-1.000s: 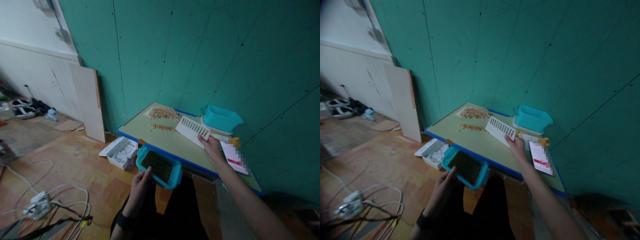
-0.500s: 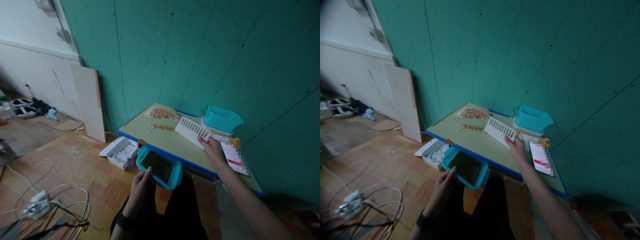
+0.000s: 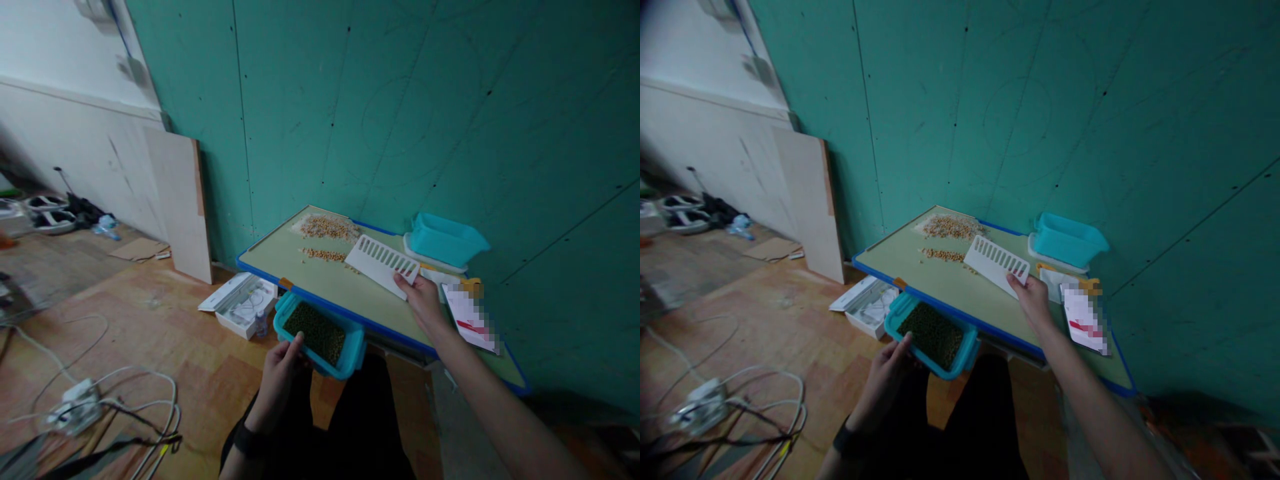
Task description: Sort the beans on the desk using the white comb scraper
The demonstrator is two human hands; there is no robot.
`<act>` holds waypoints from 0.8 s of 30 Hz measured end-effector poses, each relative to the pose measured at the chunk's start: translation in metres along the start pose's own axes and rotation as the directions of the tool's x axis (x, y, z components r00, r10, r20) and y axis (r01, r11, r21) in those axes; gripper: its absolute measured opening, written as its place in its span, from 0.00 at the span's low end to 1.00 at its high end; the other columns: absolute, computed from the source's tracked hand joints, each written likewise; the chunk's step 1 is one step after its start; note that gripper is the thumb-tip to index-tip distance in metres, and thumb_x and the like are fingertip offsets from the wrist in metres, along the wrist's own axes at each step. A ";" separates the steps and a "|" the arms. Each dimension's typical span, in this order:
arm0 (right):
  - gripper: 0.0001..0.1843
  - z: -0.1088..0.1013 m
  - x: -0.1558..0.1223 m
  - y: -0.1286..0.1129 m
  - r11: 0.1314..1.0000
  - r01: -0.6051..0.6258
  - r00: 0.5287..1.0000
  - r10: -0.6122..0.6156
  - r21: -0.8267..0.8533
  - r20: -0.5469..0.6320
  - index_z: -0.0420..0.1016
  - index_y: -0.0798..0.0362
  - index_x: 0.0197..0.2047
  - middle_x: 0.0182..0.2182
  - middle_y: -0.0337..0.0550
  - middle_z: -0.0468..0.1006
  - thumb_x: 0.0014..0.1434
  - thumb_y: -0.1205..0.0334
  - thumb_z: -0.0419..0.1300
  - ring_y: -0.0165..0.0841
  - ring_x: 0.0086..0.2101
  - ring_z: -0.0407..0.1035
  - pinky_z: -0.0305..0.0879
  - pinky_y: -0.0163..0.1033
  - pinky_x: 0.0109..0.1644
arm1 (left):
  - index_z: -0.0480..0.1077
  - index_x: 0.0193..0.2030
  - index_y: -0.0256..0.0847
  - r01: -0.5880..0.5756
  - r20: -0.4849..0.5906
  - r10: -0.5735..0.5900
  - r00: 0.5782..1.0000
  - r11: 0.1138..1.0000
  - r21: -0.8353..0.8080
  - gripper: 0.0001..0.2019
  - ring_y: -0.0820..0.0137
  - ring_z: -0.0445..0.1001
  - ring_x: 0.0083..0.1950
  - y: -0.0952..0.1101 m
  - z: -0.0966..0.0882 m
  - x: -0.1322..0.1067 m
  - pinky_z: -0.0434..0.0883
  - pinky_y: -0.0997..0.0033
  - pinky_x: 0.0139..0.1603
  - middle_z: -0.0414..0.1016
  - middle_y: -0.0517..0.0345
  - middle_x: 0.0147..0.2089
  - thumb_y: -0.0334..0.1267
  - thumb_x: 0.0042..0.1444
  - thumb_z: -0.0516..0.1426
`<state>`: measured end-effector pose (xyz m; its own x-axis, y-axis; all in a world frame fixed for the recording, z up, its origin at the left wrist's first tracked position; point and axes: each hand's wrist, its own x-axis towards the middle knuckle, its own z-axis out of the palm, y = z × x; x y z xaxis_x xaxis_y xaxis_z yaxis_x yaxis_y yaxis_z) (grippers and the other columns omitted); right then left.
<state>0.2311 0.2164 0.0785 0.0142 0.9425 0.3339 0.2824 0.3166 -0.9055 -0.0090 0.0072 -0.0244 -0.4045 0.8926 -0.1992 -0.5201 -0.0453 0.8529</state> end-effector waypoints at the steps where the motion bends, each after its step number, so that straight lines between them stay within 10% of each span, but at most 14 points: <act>1: 0.31 0.000 0.000 0.000 1.000 0.006 1.000 -0.006 0.005 -0.011 0.83 0.56 0.40 0.39 0.50 0.85 0.46 0.36 0.69 0.46 0.43 0.78 0.71 0.46 0.47 | 0.69 0.20 0.38 0.001 -0.008 -0.001 1.000 1.000 0.005 0.25 0.72 0.71 0.21 0.000 0.000 0.000 0.67 0.74 0.25 0.71 0.58 0.19 0.59 0.47 0.68; 24: 0.29 0.005 0.001 0.000 0.999 -0.011 0.997 0.007 0.047 0.083 0.83 0.54 0.36 0.36 0.48 0.85 0.43 0.37 0.70 0.44 0.41 0.77 0.71 0.48 0.48 | 0.67 0.19 0.38 -0.003 -0.008 0.003 1.000 1.000 -0.017 0.26 0.73 0.70 0.20 0.001 0.001 0.000 0.66 0.74 0.24 0.70 0.60 0.17 0.58 0.46 0.68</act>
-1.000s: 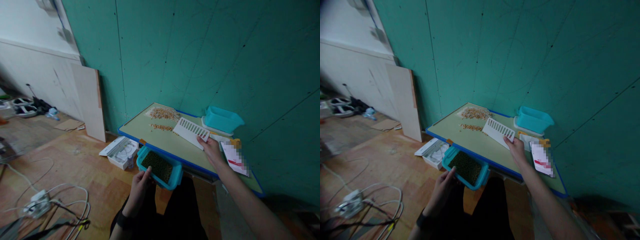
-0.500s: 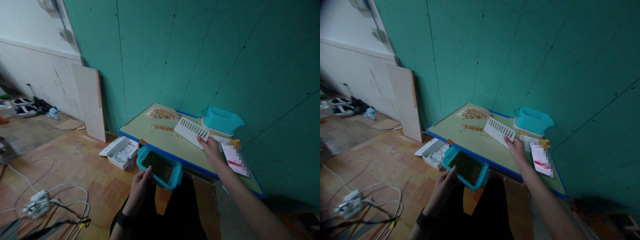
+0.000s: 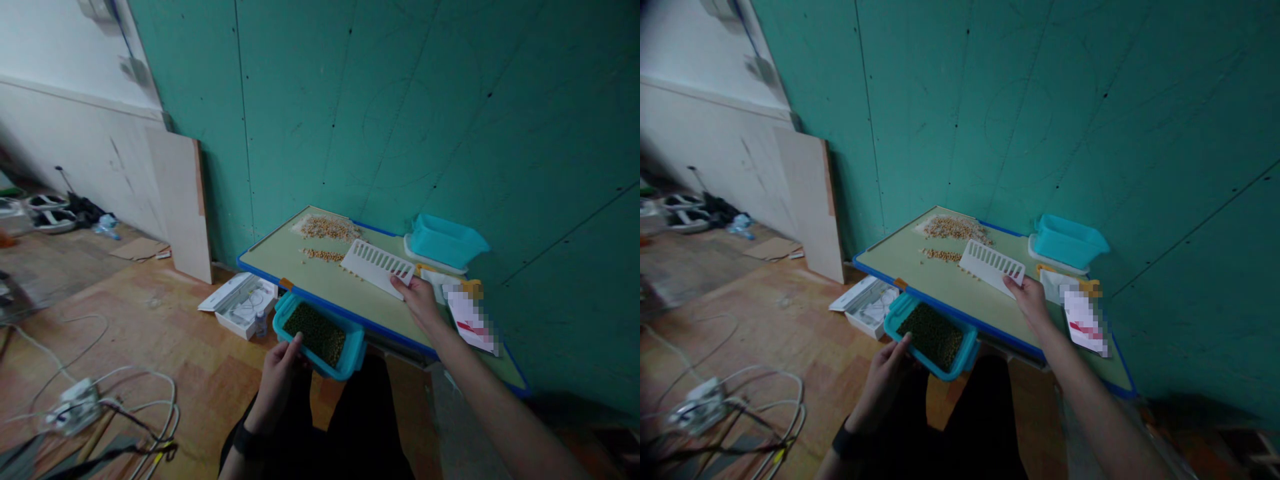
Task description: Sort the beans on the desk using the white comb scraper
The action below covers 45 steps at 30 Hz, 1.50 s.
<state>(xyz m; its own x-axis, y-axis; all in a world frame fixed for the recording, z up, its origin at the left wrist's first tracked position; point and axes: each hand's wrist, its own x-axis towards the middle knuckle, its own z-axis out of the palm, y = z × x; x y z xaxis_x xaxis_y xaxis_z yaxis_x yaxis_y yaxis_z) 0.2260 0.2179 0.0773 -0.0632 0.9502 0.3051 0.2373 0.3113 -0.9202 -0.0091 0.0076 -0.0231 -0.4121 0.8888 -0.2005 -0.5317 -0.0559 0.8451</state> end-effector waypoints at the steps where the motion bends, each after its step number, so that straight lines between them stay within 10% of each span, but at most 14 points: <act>1: 0.29 0.000 -0.001 0.000 1.000 0.000 1.000 0.000 0.001 0.004 0.83 0.54 0.36 0.36 0.48 0.85 0.43 0.36 0.70 0.44 0.40 0.77 0.71 0.48 0.48 | 0.68 0.20 0.38 0.003 -0.002 -0.003 1.000 1.000 0.003 0.25 0.73 0.70 0.20 0.001 0.000 0.000 0.66 0.75 0.24 0.70 0.60 0.18 0.58 0.46 0.68; 26: 0.19 0.011 -0.097 -0.043 0.998 0.045 0.981 -0.034 -0.053 0.193 0.85 0.47 0.40 0.42 0.46 0.85 0.54 0.42 0.67 0.48 0.45 0.79 0.71 0.53 0.56 | 0.67 0.17 0.39 0.013 -0.076 -0.014 0.997 1.000 -0.016 0.26 0.71 0.70 0.18 0.024 0.008 0.010 0.67 0.74 0.22 0.73 0.56 0.16 0.59 0.40 0.70; 38: 0.28 -0.006 0.023 -0.002 0.997 0.075 0.977 -0.075 -0.004 -0.198 0.83 0.56 0.40 0.40 0.51 0.85 0.45 0.40 0.71 0.48 0.45 0.76 0.68 0.51 0.53 | 0.68 0.18 0.38 0.018 -0.018 -0.019 1.000 1.000 -0.017 0.25 0.71 0.72 0.21 0.019 0.005 0.010 0.69 0.74 0.25 0.73 0.58 0.18 0.57 0.44 0.70; 45: 0.28 -0.010 0.025 0.011 1.000 0.001 0.983 -0.006 -0.031 -0.185 0.82 0.57 0.37 0.36 0.48 0.84 0.44 0.41 0.71 0.46 0.42 0.76 0.68 0.48 0.48 | 0.69 0.19 0.38 -0.002 0.001 0.002 1.000 1.000 0.003 0.24 0.73 0.69 0.20 0.013 0.000 0.007 0.66 0.75 0.24 0.71 0.59 0.18 0.56 0.47 0.69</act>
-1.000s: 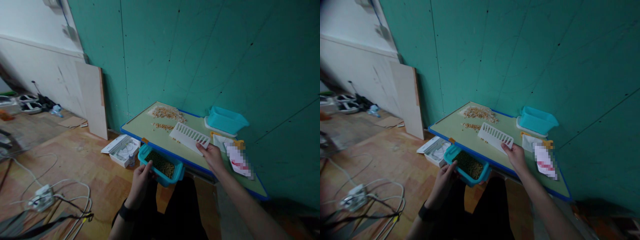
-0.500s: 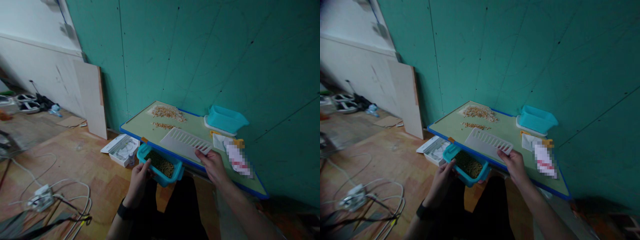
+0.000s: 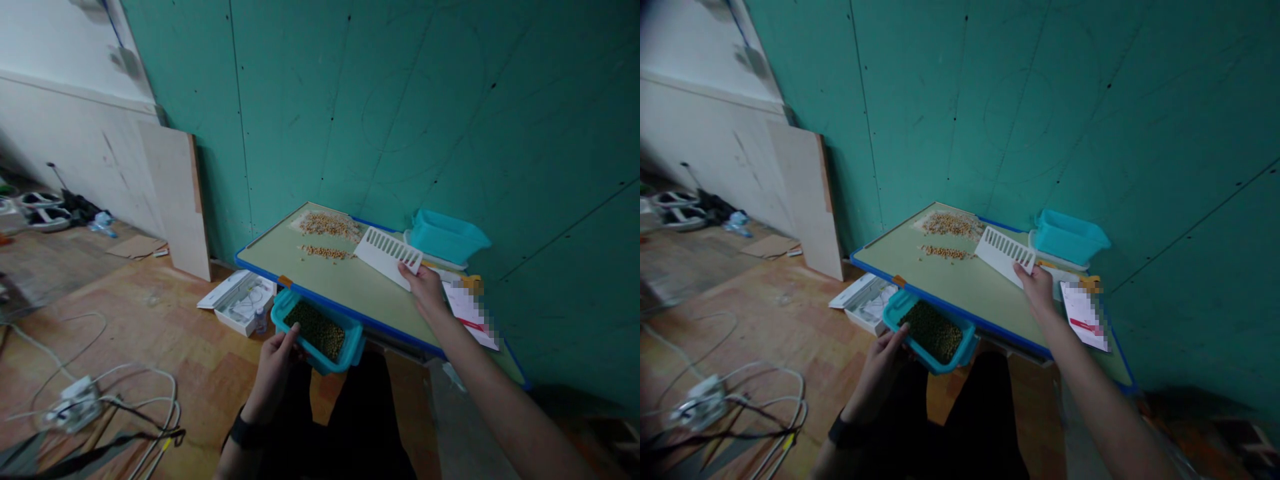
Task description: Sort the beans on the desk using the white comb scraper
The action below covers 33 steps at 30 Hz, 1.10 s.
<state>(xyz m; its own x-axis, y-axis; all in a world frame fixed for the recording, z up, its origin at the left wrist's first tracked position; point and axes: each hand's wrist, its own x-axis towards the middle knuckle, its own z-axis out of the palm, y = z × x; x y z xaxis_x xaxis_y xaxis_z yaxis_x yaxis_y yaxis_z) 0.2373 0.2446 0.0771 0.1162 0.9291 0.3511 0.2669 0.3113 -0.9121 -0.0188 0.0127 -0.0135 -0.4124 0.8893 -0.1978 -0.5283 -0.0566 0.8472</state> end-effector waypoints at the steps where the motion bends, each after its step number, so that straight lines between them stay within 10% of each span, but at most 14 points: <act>1: 0.27 0.000 -0.002 -0.001 1.000 -0.005 1.000 0.005 0.006 0.010 0.82 0.57 0.37 0.37 0.48 0.84 0.44 0.41 0.71 0.45 0.42 0.76 0.68 0.47 0.48 | 0.69 0.19 0.38 -0.007 0.006 0.007 1.000 1.000 0.012 0.24 0.73 0.69 0.20 0.000 0.000 0.000 0.66 0.75 0.24 0.71 0.59 0.18 0.56 0.48 0.68; 33: 0.29 0.009 -0.024 -0.014 0.980 -0.127 0.971 0.090 0.154 0.223 0.82 0.54 0.37 0.34 0.45 0.84 0.41 0.39 0.73 0.43 0.40 0.77 0.70 0.46 0.45 | 0.67 0.19 0.39 0.012 0.004 -0.012 1.000 0.999 -0.032 0.25 0.73 0.69 0.20 0.004 0.003 -0.002 0.67 0.75 0.24 0.70 0.61 0.17 0.57 0.44 0.70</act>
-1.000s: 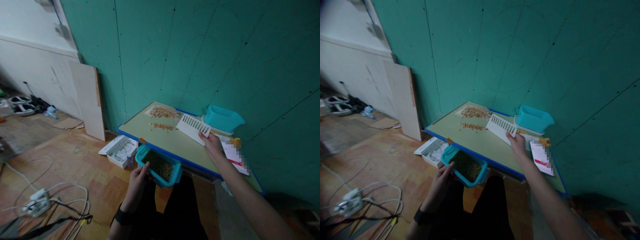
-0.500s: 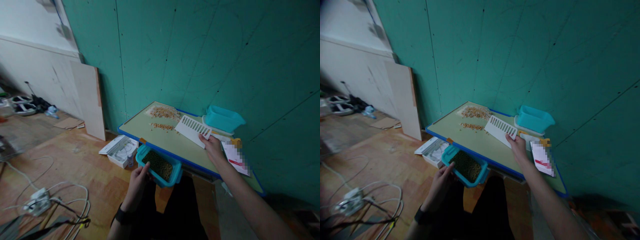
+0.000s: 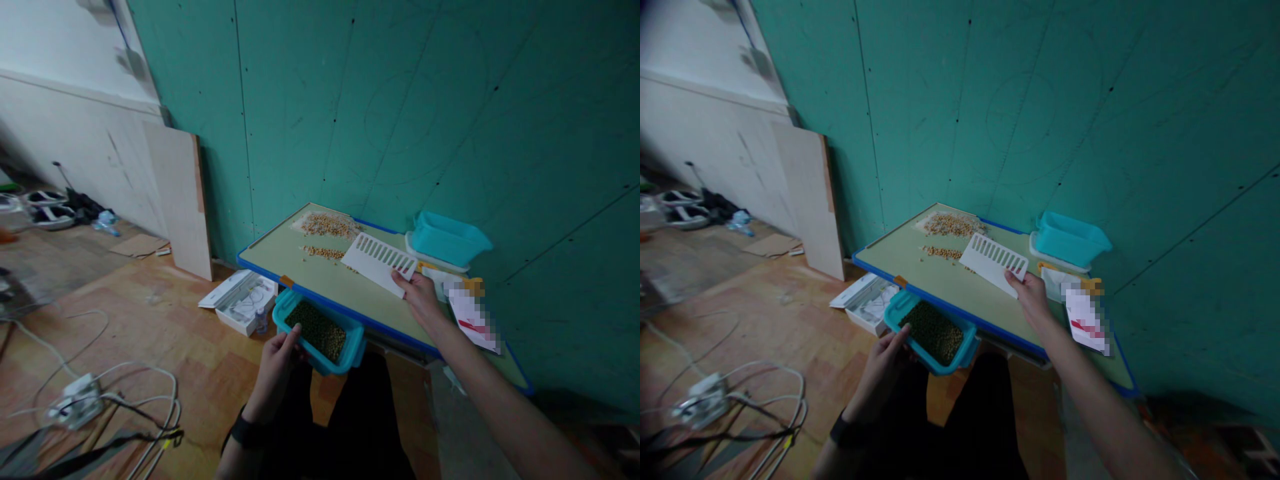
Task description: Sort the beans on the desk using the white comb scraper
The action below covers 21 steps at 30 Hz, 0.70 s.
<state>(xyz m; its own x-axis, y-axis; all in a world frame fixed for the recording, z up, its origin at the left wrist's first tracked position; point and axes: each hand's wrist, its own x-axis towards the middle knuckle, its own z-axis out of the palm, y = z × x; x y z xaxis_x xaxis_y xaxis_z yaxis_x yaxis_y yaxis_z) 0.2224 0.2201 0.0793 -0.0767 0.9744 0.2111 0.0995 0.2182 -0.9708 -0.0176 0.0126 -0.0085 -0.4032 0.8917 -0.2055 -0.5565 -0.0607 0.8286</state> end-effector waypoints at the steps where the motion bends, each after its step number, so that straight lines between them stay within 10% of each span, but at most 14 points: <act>1: 0.29 0.002 0.000 -0.001 1.000 -0.010 1.000 0.010 -0.002 0.005 0.82 0.54 0.37 0.35 0.45 0.85 0.40 0.39 0.73 0.43 0.40 0.77 0.70 0.46 0.45 | 0.67 0.19 0.39 0.001 -0.002 -0.001 1.000 1.000 0.000 0.25 0.73 0.69 0.20 0.001 0.000 0.000 0.67 0.75 0.24 0.70 0.61 0.17 0.57 0.44 0.70; 11: 0.30 0.018 -0.009 -0.011 0.999 0.007 0.995 -0.003 -0.045 0.098 0.83 0.53 0.35 0.37 0.47 0.85 0.38 0.36 0.73 0.42 0.38 0.77 0.69 0.46 0.48 | 0.69 0.20 0.38 -0.006 -0.002 0.006 1.000 1.000 0.011 0.23 0.74 0.69 0.20 -0.004 -0.003 0.001 0.67 0.75 0.24 0.70 0.60 0.18 0.55 0.48 0.68; 21: 0.18 0.018 -0.075 -0.025 0.977 0.123 0.972 -0.083 -0.174 0.218 0.85 0.46 0.36 0.37 0.44 0.86 0.48 0.42 0.70 0.47 0.41 0.79 0.73 0.52 0.51 | 0.68 0.19 0.38 0.012 -0.025 -0.010 1.000 0.999 0.047 0.24 0.72 0.70 0.20 0.004 -0.002 0.003 0.67 0.73 0.24 0.71 0.58 0.17 0.56 0.46 0.69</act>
<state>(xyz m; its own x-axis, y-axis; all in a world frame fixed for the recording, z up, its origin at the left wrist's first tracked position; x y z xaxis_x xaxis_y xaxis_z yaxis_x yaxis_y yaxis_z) 0.2080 0.1405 0.0855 -0.2996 0.9176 0.2612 0.2600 0.3420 -0.9030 -0.0220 0.0144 -0.0070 -0.4153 0.8809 -0.2271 -0.5265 -0.0292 0.8497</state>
